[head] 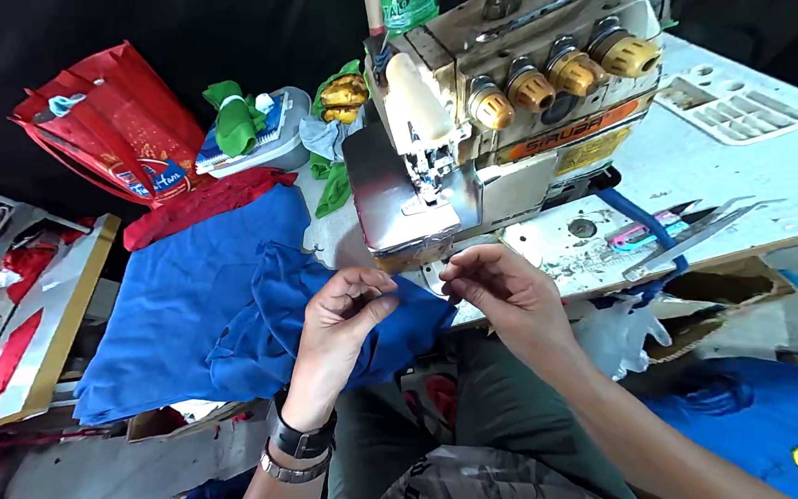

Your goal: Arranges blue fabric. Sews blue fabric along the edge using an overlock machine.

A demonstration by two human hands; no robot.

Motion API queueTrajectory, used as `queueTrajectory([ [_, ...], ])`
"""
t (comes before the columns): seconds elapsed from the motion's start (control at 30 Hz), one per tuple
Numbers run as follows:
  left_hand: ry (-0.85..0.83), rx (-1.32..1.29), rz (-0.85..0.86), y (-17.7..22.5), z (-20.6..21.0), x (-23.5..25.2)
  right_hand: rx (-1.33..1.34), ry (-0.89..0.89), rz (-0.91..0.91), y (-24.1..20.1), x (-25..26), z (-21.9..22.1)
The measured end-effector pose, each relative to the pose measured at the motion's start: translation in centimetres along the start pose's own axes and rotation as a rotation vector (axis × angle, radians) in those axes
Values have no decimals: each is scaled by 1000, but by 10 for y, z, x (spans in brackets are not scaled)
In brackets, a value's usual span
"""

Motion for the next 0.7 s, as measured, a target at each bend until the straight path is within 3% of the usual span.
queueTrajectory([
  [0.1,19,-104,-4,0,-6,2,2,10,43,3,0,1],
  [0.3,43,-179,-21,0,-6,3,-66,-178,35,8,-11,25],
  [0.53,98,-165,-57,0,-20,-3,-72,-43,-54,0,-16,37],
  [0.7,159,-213,-118,-3,-25,-7,-28,-46,32,0,-17,37],
])
Point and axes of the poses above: each hand's wrist, its own x-axis towards the middle knuckle, its own z-axis out of the palm, y = z × x, the point moved 4 cm from there along x, towards the middle knuckle, and after that the axes turned 5 degrees about y, right-handed, at the moved point
